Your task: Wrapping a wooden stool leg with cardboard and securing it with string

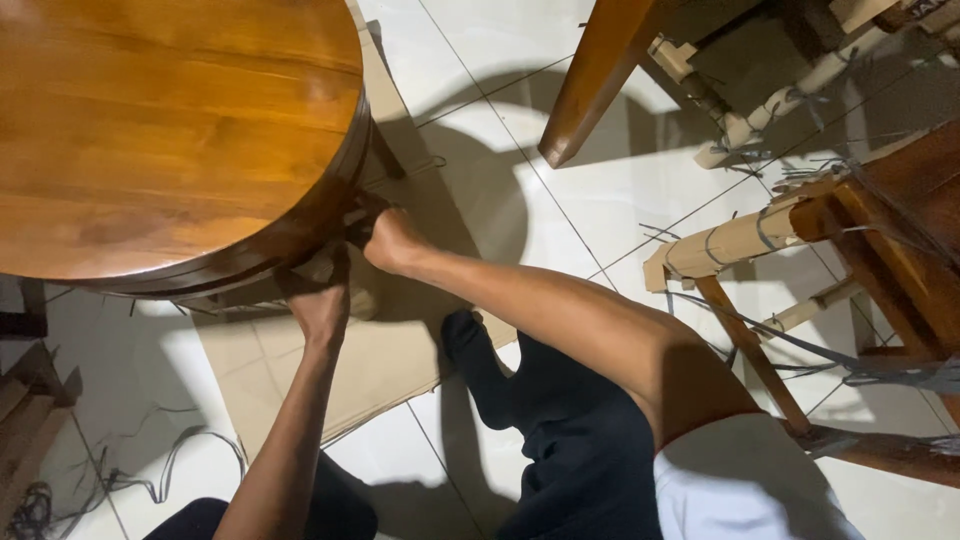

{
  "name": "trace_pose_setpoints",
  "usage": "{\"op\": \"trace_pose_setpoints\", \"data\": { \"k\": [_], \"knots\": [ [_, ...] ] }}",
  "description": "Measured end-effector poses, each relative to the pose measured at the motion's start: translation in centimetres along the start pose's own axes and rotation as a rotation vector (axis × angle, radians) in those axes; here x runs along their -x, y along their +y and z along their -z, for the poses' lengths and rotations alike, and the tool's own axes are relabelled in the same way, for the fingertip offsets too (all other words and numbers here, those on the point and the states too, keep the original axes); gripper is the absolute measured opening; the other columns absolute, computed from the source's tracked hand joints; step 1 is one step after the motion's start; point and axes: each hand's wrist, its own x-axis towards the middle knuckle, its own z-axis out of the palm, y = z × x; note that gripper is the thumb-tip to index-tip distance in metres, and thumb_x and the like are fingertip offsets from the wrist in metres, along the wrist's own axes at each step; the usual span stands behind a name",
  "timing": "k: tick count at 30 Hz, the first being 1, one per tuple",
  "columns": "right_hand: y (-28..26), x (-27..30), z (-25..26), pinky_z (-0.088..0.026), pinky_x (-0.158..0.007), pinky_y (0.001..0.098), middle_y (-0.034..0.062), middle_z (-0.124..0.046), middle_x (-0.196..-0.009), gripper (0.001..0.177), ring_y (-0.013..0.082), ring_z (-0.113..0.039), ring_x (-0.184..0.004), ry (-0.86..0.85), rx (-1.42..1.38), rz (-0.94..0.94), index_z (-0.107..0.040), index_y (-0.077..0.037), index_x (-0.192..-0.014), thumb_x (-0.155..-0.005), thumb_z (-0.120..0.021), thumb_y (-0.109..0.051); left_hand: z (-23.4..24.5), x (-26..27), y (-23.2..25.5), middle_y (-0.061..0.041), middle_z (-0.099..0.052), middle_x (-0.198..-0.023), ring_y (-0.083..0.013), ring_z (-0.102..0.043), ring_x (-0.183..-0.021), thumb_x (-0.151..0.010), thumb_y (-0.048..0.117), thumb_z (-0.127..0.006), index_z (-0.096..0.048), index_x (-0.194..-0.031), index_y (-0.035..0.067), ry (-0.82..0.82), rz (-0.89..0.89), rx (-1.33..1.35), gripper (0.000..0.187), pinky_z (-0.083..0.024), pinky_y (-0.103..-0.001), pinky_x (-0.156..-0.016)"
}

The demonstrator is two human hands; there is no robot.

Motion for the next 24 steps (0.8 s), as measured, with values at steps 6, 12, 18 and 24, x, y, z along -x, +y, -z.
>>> {"op": "trace_pose_setpoints", "data": {
  "k": [6,12,18,24],
  "knots": [
    [0.7,-1.2,-2.1,-0.058,-0.079,0.0376,0.0171,-0.068,-0.091,0.016,0.0255,-0.064,-0.088,0.057,-0.347,-0.075,-0.067,0.0,-0.094,-0.097,-0.056,-0.011,0.1,-0.6,0.2,-0.032,-0.06,-0.115,-0.0413,-0.06,-0.115,-0.077,0.004,-0.094,-0.052,-0.122,-0.014,0.02,-0.038,-0.087,0.063,-0.049,-0.053,-0.102],
    [0.8,-1.5,-2.6,-0.06,-0.08,0.0376,0.0187,-0.069,-0.095,0.016,0.0255,-0.065,-0.091,0.062,-0.182,-0.068,-0.065,0.003,-0.103,-0.096,-0.055,-0.007,-0.5,-1.0,0.8,-0.025,-0.067,-0.099,-0.0341,-0.07,-0.099,-0.069,0.008,-0.1,-0.062,-0.108,-0.008,0.043,-0.089,-0.177,0.057,-0.053,-0.045,-0.094],
    [6.9,-1.2,-4.1,-0.06,-0.061,0.0411,0.0025,-0.064,-0.068,0.018,0.0242,-0.073,-0.076,-0.168,0.171,-0.276,-0.065,-0.011,-0.068,-0.083,-0.067,-0.021,0.0,-1.2,2.1,-0.028,-0.071,-0.098,-0.0413,-0.072,-0.1,-0.075,0.014,-0.095,-0.07,-0.105,-0.006,-0.03,-0.003,-0.261,0.045,-0.055,-0.049,-0.086],
    [5.5,-1.4,-4.6,-0.065,-0.065,0.0404,0.0176,-0.074,-0.076,0.031,0.028,-0.076,-0.078,-0.327,0.287,-0.21,-0.073,0.001,-0.074,-0.084,-0.058,-0.024,-0.3,-1.5,1.9,-0.03,-0.073,-0.104,-0.0421,-0.07,-0.106,-0.087,0.021,-0.082,-0.072,-0.113,-0.008,-0.064,0.122,-0.391,0.039,-0.056,-0.052,-0.087]
  ]
}}
